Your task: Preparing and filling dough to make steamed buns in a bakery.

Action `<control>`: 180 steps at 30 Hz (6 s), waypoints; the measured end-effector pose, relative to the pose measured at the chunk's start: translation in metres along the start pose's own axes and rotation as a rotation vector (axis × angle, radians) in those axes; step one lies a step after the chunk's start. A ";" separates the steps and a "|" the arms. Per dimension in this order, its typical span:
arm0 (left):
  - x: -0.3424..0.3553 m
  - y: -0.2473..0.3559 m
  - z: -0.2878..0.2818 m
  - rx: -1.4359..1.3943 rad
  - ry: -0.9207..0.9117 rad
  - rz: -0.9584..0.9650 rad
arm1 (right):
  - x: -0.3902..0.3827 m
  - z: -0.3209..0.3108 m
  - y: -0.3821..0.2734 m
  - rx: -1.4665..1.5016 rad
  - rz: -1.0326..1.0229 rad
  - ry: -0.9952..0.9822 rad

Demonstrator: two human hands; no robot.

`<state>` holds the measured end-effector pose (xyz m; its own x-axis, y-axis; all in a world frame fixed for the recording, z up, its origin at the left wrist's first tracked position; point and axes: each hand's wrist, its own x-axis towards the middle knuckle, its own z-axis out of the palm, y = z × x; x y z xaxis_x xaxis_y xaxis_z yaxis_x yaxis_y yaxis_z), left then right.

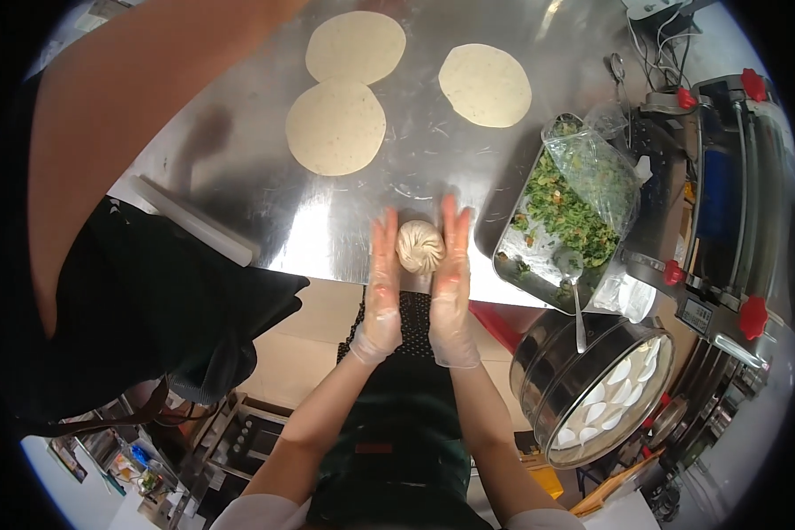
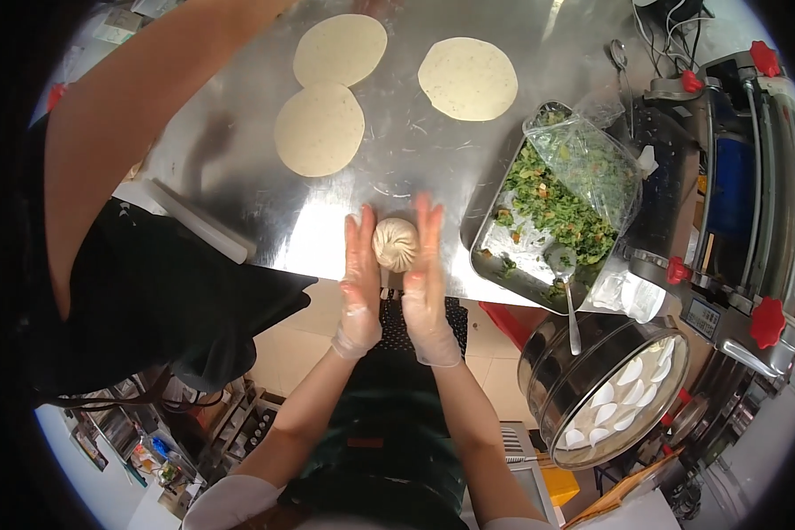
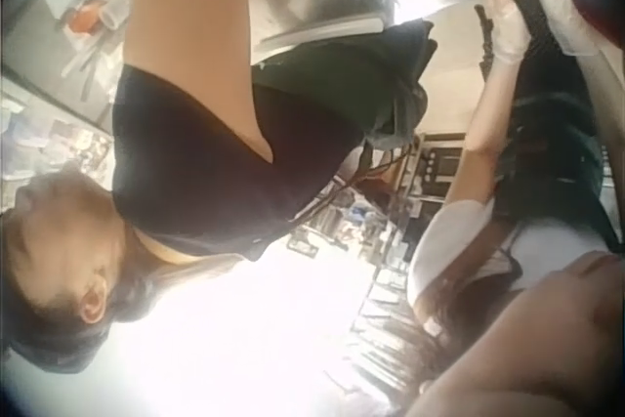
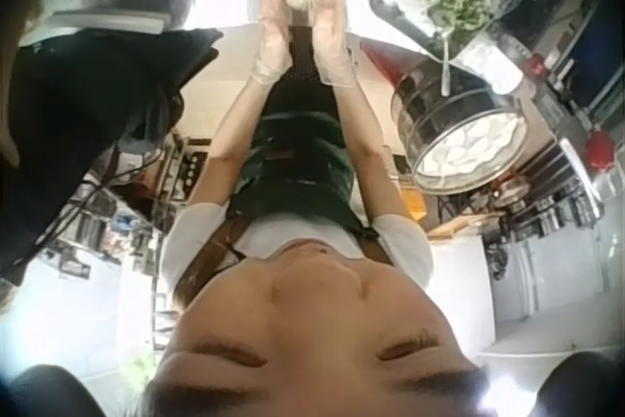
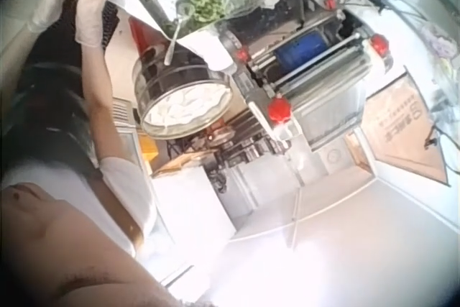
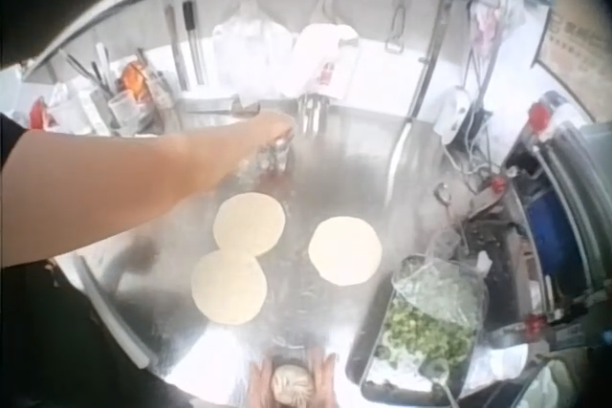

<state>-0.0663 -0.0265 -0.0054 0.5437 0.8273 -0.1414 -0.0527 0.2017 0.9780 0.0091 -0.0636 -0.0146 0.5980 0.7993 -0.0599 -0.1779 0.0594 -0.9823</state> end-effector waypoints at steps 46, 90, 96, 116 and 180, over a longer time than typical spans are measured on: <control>0.016 -0.012 0.000 -0.160 -0.055 -0.037 | -0.003 0.007 -0.003 -0.011 0.039 0.187; -0.002 -0.011 0.011 -0.059 -0.072 -0.025 | -0.017 0.011 -0.014 0.003 0.194 0.192; 0.019 -0.011 -0.024 0.091 0.112 0.118 | -0.014 -0.010 -0.021 -0.167 0.067 0.122; 0.034 -0.053 -0.034 0.529 0.312 0.241 | 0.017 -0.002 -0.033 -1.708 -0.105 -0.014; 0.033 -0.014 -0.033 0.790 0.105 0.226 | -0.176 -0.122 -0.170 -1.099 0.133 0.041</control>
<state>-0.0758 0.0152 -0.0285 0.5073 0.8564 0.0965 0.4739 -0.3707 0.7988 0.0297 -0.2871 0.1412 0.6545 0.7384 -0.1628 0.5360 -0.6049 -0.5889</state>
